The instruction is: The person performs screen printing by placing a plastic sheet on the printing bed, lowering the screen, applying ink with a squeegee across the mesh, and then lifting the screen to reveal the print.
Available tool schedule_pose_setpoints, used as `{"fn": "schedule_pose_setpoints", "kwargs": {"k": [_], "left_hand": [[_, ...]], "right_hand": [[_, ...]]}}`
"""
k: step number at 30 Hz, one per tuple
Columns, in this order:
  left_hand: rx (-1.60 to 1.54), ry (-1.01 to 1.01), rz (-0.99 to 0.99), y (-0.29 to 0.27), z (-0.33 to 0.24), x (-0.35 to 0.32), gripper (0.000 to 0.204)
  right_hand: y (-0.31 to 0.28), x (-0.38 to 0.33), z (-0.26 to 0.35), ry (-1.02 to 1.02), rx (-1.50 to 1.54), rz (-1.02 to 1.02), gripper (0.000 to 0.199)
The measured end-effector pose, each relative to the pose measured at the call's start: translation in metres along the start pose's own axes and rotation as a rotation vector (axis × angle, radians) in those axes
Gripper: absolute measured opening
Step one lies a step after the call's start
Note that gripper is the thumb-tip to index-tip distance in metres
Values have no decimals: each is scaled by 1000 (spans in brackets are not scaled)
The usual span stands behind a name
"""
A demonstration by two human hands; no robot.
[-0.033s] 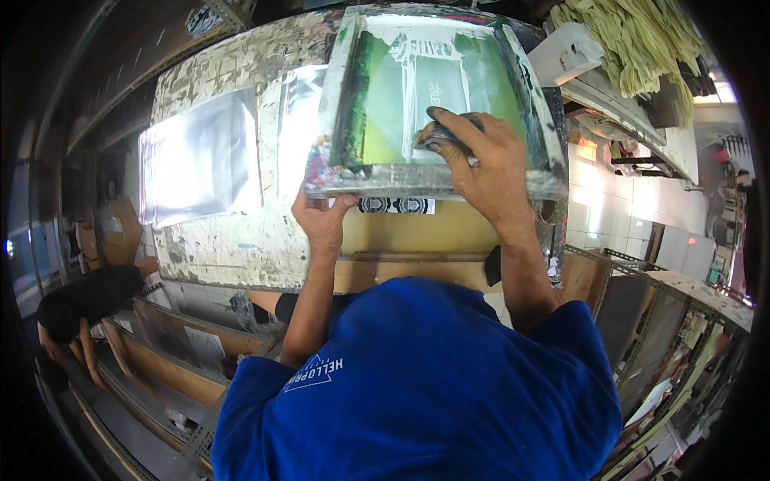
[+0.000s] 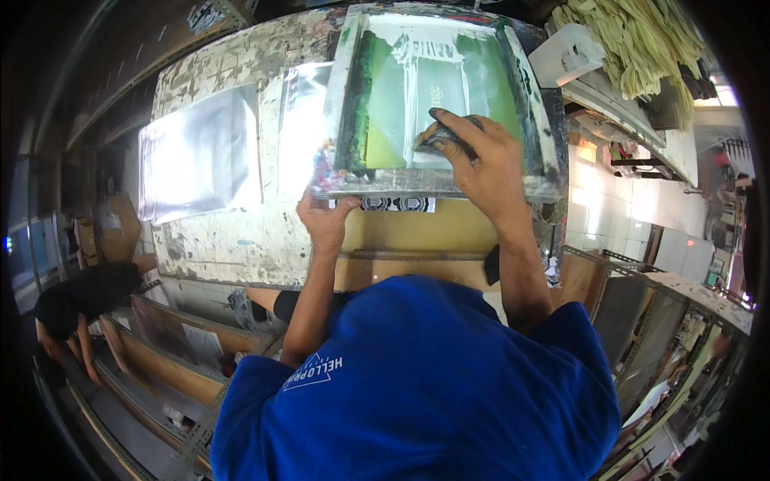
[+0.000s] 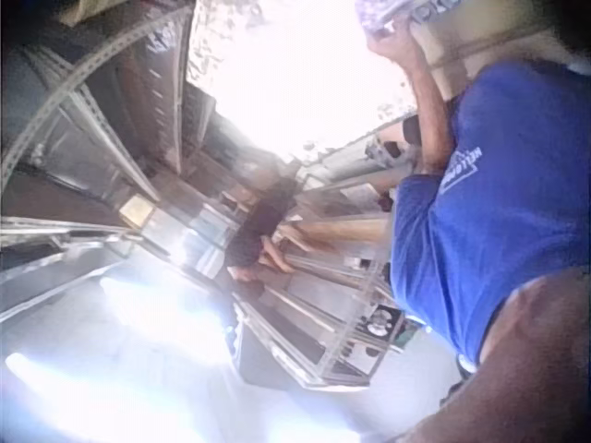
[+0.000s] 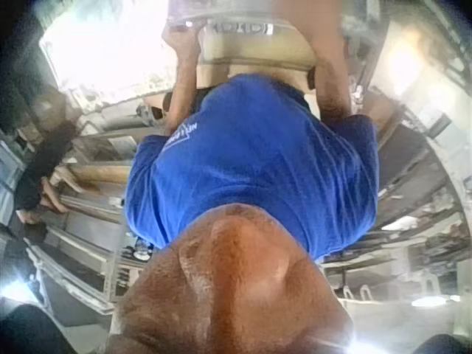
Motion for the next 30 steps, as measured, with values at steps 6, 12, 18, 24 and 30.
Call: {"fn": "schedule_pose_setpoints", "kwargs": {"k": [6, 12, 18, 24, 30], "left_hand": [[769, 369, 56, -16, 34, -14, 92], [1046, 440, 26, -15, 35, -17, 91], [1061, 434, 33, -15, 32, -18, 91], [1050, 418, 37, -15, 32, -20, 93], [1013, 456, 34, -17, 31, -23, 87]], "right_hand": [[64, -29, -78, 266, 235, 158, 35], [105, -57, -85, 146, -432, 403, 81], [110, -1, -136, 147, -328, 204, 75], [97, 78, -182, 68, -427, 57, 69], [82, 116, -189, -47, -335, 49, 51]]}}
Point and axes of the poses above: each hand's wrist, its own x-axis towards the middle knuckle, its own y-axis out of the palm, z = x × y, the point moved 8 cm from there along x, towards the middle knuckle, and after that the axes turned 8 degrees about x, right-handed, at the moved point
